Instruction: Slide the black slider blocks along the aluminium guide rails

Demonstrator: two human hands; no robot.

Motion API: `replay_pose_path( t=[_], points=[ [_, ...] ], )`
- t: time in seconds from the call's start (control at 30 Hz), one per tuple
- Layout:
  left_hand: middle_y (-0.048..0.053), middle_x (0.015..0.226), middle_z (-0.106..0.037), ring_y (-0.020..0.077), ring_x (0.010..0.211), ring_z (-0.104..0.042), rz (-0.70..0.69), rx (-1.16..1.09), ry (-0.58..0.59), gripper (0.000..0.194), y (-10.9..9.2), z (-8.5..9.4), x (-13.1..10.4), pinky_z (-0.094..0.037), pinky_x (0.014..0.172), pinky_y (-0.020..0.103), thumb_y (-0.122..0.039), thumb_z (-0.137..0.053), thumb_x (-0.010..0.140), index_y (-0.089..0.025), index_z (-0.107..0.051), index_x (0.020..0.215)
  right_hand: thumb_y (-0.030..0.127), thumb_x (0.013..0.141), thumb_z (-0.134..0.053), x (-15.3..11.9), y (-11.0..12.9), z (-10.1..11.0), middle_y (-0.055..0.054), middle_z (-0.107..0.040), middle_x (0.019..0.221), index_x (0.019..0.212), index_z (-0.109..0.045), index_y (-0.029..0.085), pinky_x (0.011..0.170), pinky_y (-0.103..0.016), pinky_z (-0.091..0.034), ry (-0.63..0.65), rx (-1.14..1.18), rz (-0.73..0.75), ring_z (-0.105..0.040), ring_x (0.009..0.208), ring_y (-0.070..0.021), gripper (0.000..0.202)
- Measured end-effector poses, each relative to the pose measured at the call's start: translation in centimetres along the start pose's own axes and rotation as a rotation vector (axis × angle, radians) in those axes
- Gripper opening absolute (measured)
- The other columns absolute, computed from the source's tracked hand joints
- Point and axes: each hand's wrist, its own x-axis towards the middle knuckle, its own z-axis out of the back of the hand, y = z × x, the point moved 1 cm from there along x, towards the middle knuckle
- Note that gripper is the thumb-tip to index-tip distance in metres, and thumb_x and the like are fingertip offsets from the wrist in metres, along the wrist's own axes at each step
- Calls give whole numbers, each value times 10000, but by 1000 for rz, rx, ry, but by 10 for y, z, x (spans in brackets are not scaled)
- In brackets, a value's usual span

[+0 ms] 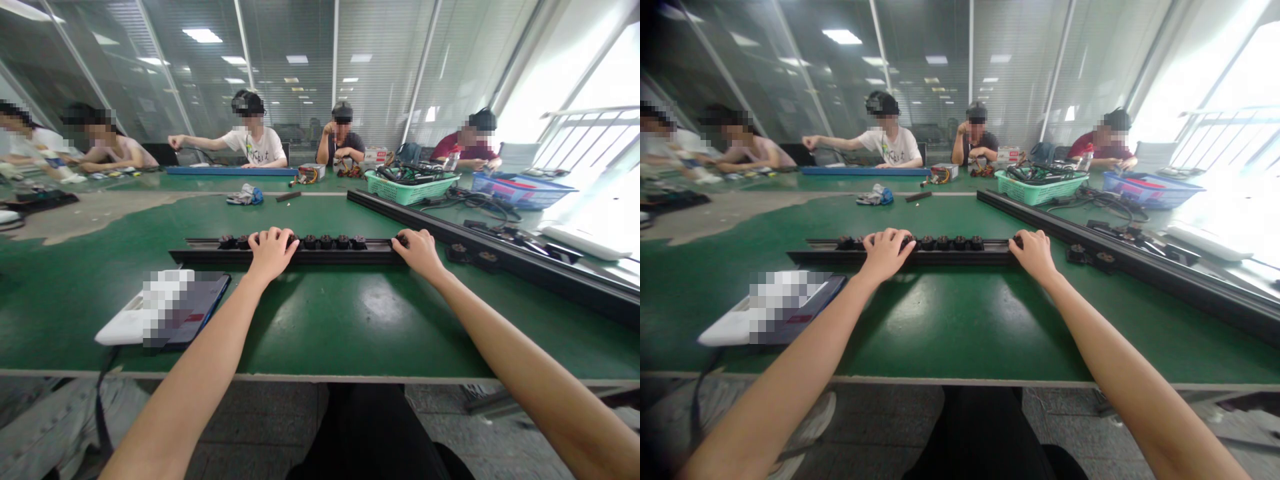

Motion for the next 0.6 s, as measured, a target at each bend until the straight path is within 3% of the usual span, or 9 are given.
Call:
replay_pose_path(
  t=[0.6],
  points=[
    [128,1275,-595,340,1242,-494,7,-22,13,376,-1,2,0,-237,1140,560,-469,-399,1038,-280,-620,1277,433,956,-492,0,-5,1,-151,-740,963,1052,-722,179,874,-444,-379,-7,-20,1,-549,987,-343,356]
  ],
)
